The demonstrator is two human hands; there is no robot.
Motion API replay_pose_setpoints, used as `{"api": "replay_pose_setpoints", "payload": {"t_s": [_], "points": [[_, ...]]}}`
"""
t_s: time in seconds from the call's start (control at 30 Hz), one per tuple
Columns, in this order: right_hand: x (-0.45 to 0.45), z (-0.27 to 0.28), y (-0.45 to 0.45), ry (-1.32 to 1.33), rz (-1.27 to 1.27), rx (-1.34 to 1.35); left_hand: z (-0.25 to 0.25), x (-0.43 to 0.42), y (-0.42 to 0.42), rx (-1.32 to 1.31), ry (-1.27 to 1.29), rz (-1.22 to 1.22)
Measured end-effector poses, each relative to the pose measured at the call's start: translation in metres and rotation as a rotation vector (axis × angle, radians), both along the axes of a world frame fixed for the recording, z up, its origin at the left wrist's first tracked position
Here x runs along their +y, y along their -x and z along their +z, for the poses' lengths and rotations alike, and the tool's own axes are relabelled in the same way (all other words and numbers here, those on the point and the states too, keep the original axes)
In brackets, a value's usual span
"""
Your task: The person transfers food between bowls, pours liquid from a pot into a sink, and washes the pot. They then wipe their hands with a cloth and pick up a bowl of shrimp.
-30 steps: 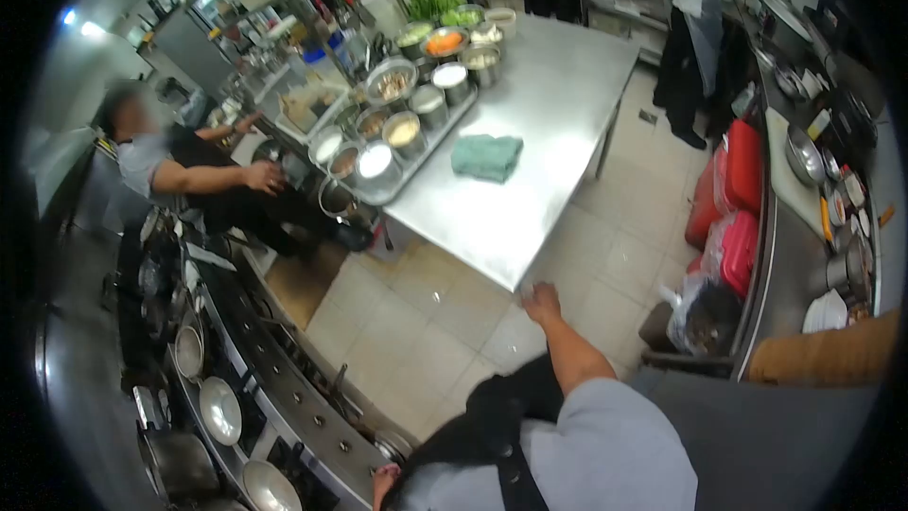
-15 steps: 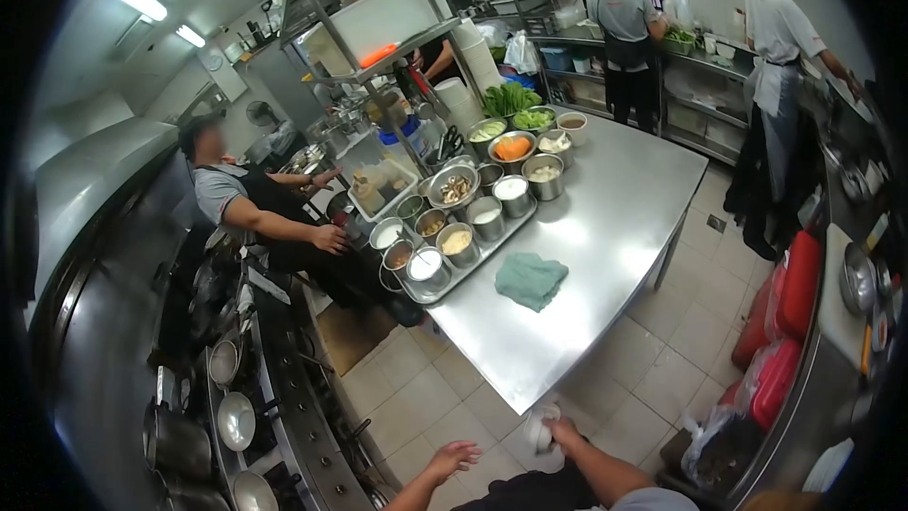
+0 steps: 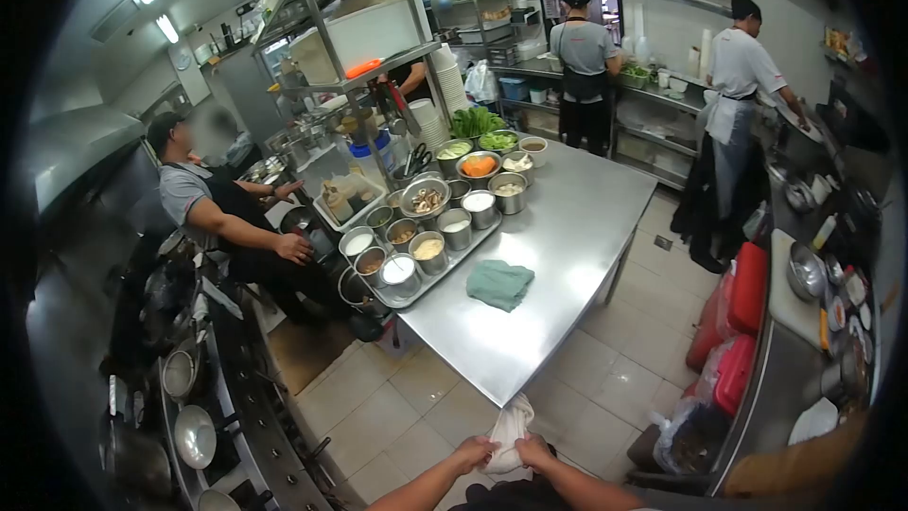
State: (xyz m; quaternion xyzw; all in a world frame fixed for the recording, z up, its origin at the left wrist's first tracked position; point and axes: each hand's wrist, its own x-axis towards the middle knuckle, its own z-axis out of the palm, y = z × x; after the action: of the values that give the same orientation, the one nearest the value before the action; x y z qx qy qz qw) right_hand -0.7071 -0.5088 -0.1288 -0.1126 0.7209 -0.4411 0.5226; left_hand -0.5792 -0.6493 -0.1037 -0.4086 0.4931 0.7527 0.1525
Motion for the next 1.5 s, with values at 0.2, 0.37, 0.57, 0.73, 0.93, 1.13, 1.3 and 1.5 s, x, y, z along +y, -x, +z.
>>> {"api": "replay_pose_setpoints", "payload": {"t_s": [0.2, 0.37, 0.57, 0.73, 0.93, 1.13, 1.3, 1.5], "points": [[0.043, -0.01, -0.004, -0.018, 0.023, 0.834, -0.02, -0.041, -0.036, 0.185, 0.64, 0.091], [0.069, 0.041, -0.002, 0.005, 0.097, 0.626, 0.028, -0.03, -0.028, 0.385, 0.078, 0.191], [0.045, 0.12, -0.028, 0.221, -0.003, 0.301, 0.065, 0.004, 0.011, 0.391, -0.653, 0.21], [0.089, 0.047, 0.044, 0.217, 0.31, 0.715, 0.032, 0.021, 0.055, 0.443, -0.441, 0.08], [0.133, 0.062, 0.117, 0.303, 0.219, 0.393, 0.119, 0.037, 0.097, 0.41, -0.498, 0.214], [0.116, -0.007, 0.194, 0.342, 0.381, 0.572, 0.115, 0.033, 0.146, 0.072, 0.196, -0.342], [0.151, 0.042, 0.287, 0.048, 0.171, 0.661, 0.091, 0.042, 0.215, 0.183, 0.587, -0.618], [0.189, 0.077, 0.343, 0.035, -0.172, 0.624, 0.118, 0.055, 0.303, 0.223, 0.392, -0.585]]}}
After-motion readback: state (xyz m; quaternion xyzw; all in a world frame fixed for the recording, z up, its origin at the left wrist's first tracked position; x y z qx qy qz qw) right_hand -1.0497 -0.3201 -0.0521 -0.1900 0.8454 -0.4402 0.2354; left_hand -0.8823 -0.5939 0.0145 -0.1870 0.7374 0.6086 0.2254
